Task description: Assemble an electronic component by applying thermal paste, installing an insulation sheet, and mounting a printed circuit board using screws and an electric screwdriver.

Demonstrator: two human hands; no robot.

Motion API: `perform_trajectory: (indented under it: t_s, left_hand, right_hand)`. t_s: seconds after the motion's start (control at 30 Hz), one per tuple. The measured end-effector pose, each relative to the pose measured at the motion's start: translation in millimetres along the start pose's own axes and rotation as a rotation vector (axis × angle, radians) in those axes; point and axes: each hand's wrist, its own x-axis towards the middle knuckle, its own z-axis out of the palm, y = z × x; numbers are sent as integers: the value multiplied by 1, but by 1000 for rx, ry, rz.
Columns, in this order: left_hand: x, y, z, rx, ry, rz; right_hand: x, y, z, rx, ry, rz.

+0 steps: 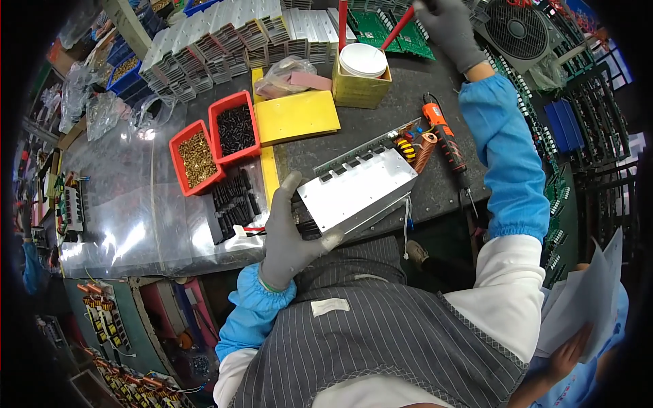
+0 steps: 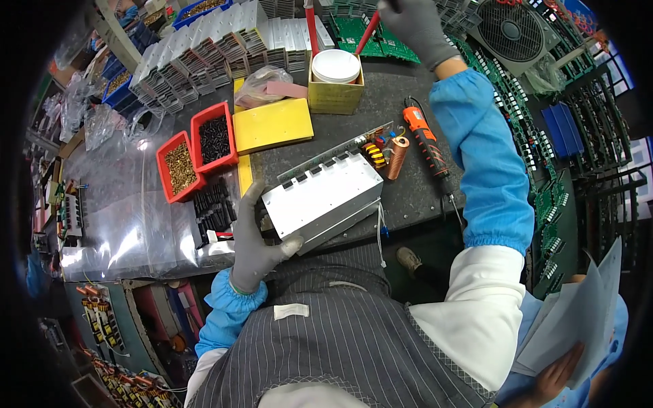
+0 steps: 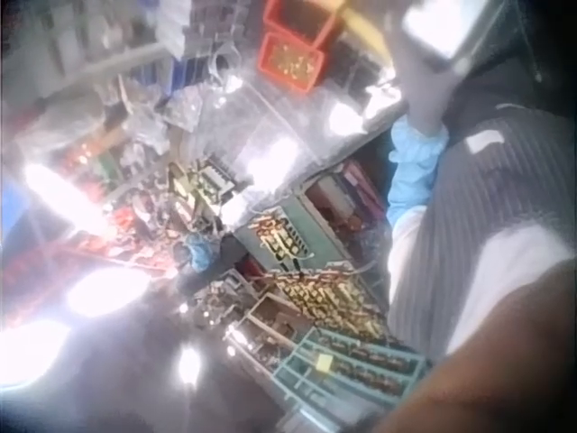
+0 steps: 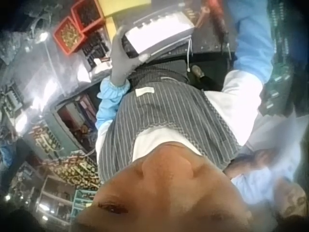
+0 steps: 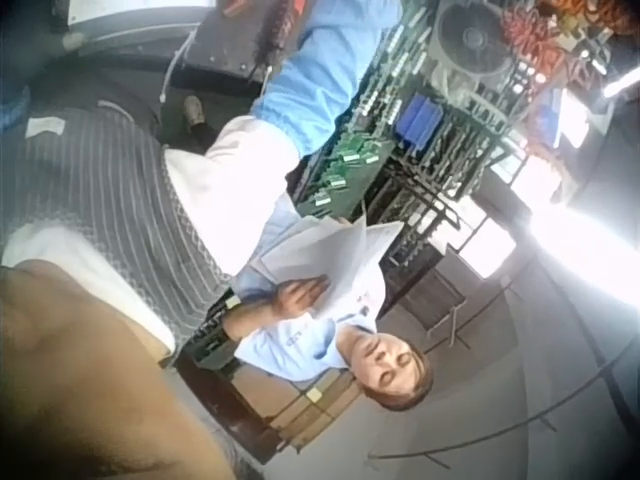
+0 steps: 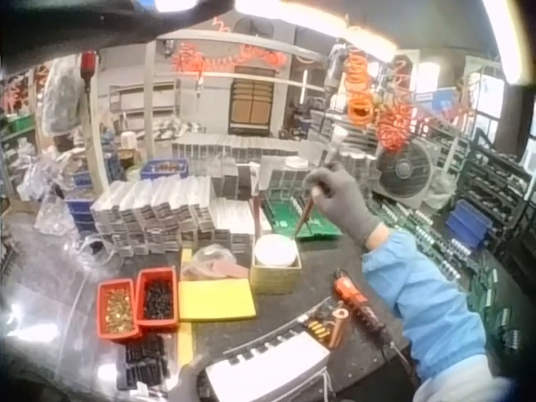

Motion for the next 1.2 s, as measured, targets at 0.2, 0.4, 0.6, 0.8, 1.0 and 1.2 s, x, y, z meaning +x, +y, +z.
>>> perform_trajectory:
  t_s: [0.2,0.4,0.6,0.8,1.0,1.2]
  left_hand:
    - [2,4,-2,-26,-2,-25]
    - [3,-3,-3,66,21,72]
    - [3,-4,-2,34,-12,49]
    - [2,-8,-2,58,-2,112]
    - [2,-8,-2,40,19,150]
    - [3,-7,-3,12,1,88]
  right_hand:
    - [-36,32,46,-73,-461,0]
    - [-20,-46,73,-5,-851,70]
    - [-18,-91,148,-249,-1027,-113]
    - [-23,-101,173,-370,-1178,-28]
    - [-1,-90,169,128,-952,19]
    - [12,-113,185,249,-789,79]
